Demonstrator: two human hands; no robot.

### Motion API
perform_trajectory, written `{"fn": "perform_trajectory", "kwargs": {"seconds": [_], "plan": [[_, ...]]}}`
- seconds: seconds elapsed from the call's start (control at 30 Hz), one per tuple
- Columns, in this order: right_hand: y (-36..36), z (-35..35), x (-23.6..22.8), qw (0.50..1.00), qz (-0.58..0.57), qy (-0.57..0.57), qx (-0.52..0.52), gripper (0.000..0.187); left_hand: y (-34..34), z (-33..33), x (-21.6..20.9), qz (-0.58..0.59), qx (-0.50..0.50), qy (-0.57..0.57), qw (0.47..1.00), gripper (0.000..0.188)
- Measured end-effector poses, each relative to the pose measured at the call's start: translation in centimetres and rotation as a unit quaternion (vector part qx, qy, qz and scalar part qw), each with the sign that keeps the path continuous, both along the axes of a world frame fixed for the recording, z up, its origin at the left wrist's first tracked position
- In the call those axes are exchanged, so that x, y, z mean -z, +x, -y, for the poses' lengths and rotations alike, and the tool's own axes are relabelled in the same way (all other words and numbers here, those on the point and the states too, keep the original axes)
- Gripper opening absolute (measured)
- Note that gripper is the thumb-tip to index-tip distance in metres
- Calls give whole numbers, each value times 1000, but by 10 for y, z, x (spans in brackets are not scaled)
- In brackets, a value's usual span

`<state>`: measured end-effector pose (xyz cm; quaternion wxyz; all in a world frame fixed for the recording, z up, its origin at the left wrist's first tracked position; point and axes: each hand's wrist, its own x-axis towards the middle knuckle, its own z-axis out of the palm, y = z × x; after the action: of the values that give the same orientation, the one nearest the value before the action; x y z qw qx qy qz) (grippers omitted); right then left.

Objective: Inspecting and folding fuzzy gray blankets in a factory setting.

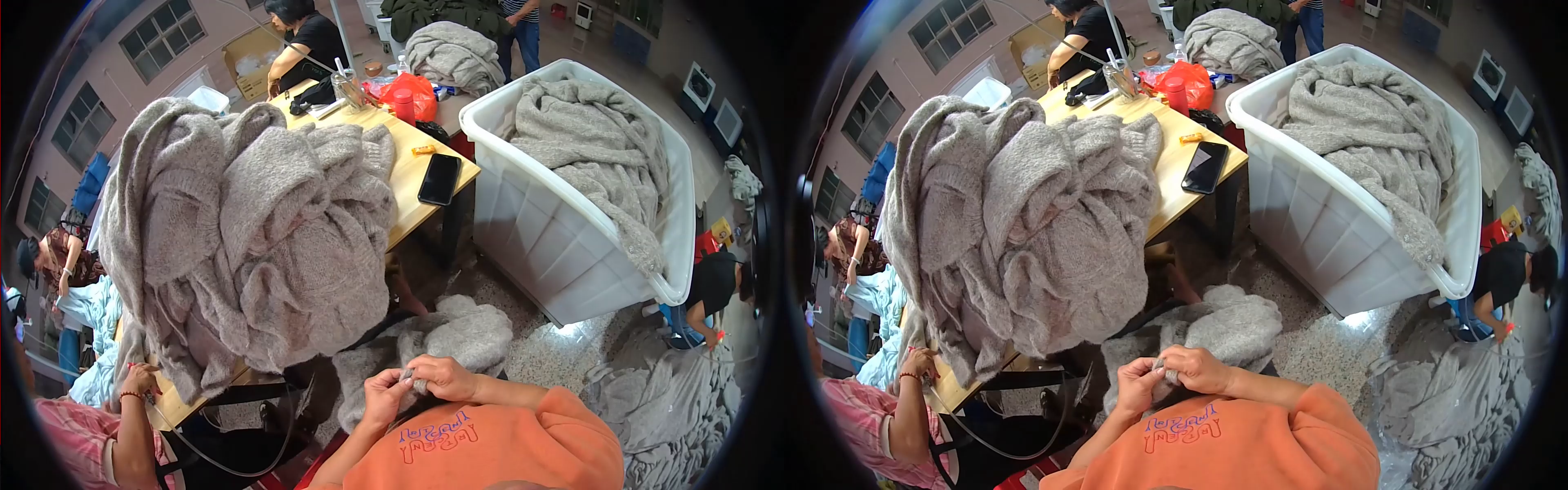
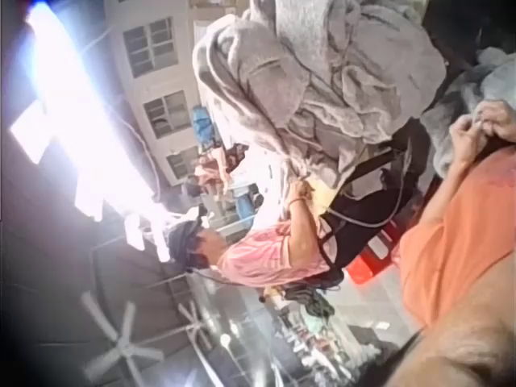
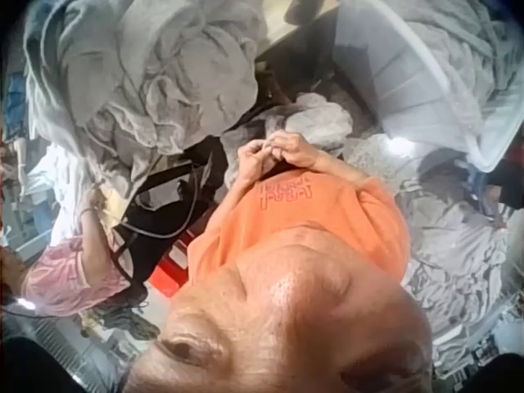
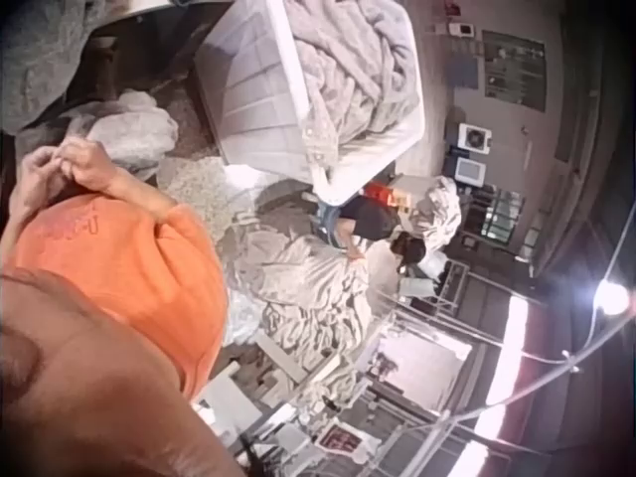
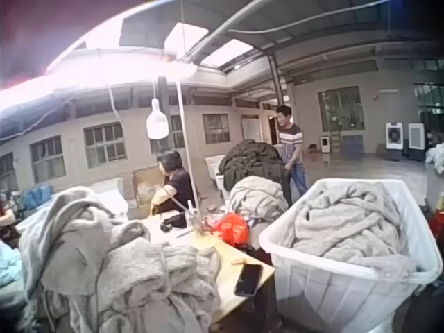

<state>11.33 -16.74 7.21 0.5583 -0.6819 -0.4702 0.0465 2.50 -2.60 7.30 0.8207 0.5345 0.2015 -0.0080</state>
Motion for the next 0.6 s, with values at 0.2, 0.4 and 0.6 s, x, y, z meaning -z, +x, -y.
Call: {"fn": "perform_trajectory", "kwargs": {"seconds": [0.2,0.4,0.6], "plan": [[16,0,9,988,-93,-43,-120,28,0,-3,7,-12,-15,78,997,7],[8,0,13,984,-142,-87,-61,21,-1,-4,17,40,-14,215,976,6],[-11,7,20,991,-44,-121,-15,16,-10,2,11,44,-16,321,946,5]]}}
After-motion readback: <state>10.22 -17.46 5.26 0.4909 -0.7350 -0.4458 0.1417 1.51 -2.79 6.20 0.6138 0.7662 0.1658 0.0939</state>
